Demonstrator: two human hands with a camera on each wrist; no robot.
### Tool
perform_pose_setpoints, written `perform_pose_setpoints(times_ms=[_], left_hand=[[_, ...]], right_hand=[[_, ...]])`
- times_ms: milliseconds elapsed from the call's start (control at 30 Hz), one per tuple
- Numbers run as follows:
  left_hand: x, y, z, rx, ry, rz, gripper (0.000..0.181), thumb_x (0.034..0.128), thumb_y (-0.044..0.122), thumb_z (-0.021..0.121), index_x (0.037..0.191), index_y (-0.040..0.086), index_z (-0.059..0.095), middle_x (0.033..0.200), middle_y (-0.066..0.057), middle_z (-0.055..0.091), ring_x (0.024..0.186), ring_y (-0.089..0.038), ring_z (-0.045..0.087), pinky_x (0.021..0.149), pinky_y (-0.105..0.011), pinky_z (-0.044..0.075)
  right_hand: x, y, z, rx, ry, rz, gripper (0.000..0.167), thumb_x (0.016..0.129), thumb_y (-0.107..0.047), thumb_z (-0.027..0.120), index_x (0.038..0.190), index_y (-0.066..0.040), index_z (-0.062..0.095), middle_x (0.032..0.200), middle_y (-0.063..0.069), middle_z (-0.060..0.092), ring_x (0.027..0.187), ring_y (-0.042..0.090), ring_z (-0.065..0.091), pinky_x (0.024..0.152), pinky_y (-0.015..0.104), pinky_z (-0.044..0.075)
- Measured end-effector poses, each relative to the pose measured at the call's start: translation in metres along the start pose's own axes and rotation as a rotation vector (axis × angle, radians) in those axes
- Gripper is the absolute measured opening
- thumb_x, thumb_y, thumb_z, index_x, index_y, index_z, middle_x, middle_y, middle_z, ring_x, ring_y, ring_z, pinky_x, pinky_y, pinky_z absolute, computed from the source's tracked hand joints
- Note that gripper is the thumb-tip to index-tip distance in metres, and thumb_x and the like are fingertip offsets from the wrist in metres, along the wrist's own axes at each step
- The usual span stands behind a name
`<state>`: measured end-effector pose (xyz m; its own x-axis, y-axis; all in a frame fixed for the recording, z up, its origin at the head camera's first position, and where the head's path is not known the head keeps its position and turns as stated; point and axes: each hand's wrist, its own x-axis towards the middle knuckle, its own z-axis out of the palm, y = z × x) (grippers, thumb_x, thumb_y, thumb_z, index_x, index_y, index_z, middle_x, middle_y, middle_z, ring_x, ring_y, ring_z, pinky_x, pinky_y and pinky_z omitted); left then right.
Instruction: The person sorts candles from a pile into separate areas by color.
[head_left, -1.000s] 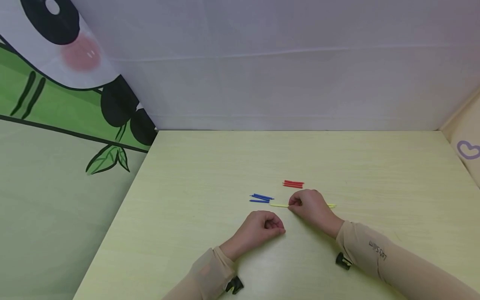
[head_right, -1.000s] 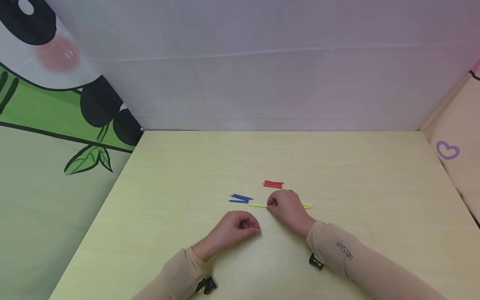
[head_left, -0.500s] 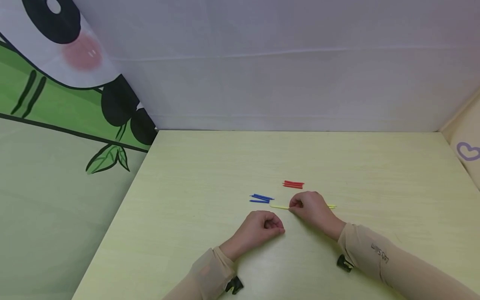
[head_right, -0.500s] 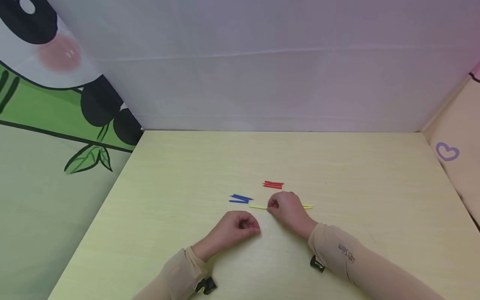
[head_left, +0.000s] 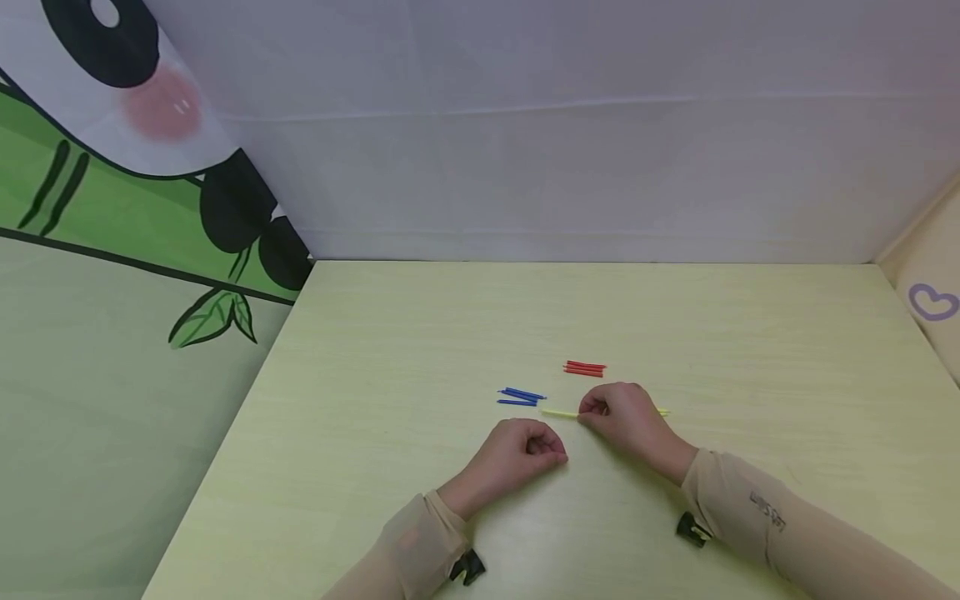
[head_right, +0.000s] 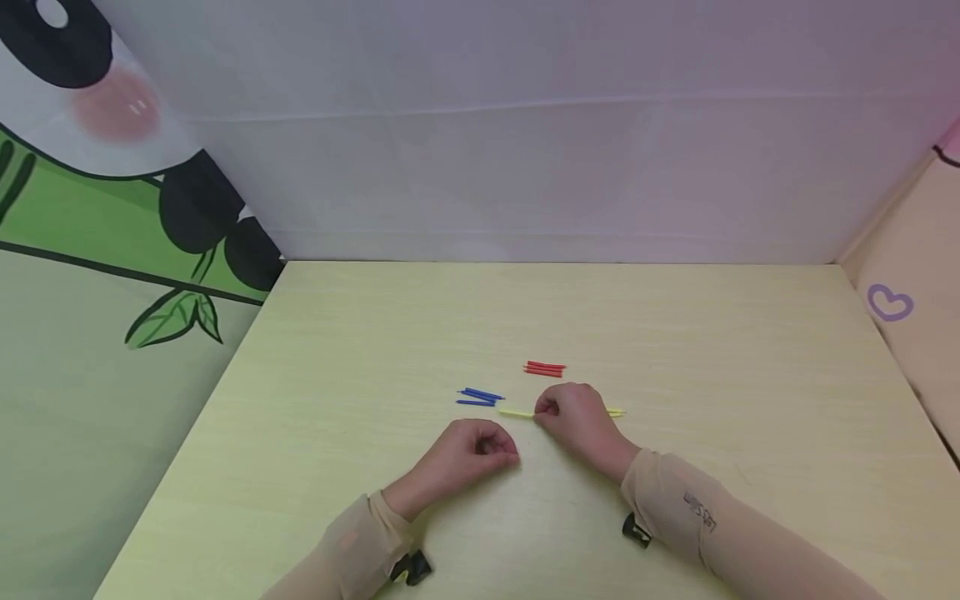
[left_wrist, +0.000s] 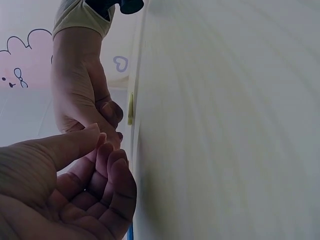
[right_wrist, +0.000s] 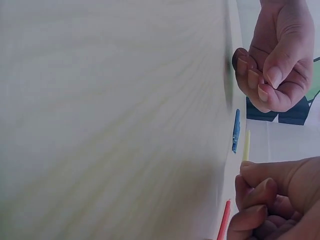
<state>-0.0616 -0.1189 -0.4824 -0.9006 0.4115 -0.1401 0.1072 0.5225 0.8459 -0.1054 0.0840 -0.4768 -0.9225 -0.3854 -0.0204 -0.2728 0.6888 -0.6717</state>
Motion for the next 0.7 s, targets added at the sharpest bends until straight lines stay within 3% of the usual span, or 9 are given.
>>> perform_pose_setpoints(times_ms=[700], left_hand=[[0.001, 0.001, -0.002, -0.008, -0.002, -0.006, 0.006, 0.0866, 0.014, 0.074, 0.081, 0.014, 0.072, 0.072, 0.010, 0.063, 0.065, -0.002, 0.057, 0.064, -0.021, 0.048]], right_hand=[[-0.015, 0.001, -0.011, 0.017, 0.005, -0.002, 0.008, 0.085, -0.009, 0.074, 0.079, -0.014, 0.072, 0.071, -0.009, 0.062, 0.068, 0.009, 0.052, 0.067, 0.030, 0.045]])
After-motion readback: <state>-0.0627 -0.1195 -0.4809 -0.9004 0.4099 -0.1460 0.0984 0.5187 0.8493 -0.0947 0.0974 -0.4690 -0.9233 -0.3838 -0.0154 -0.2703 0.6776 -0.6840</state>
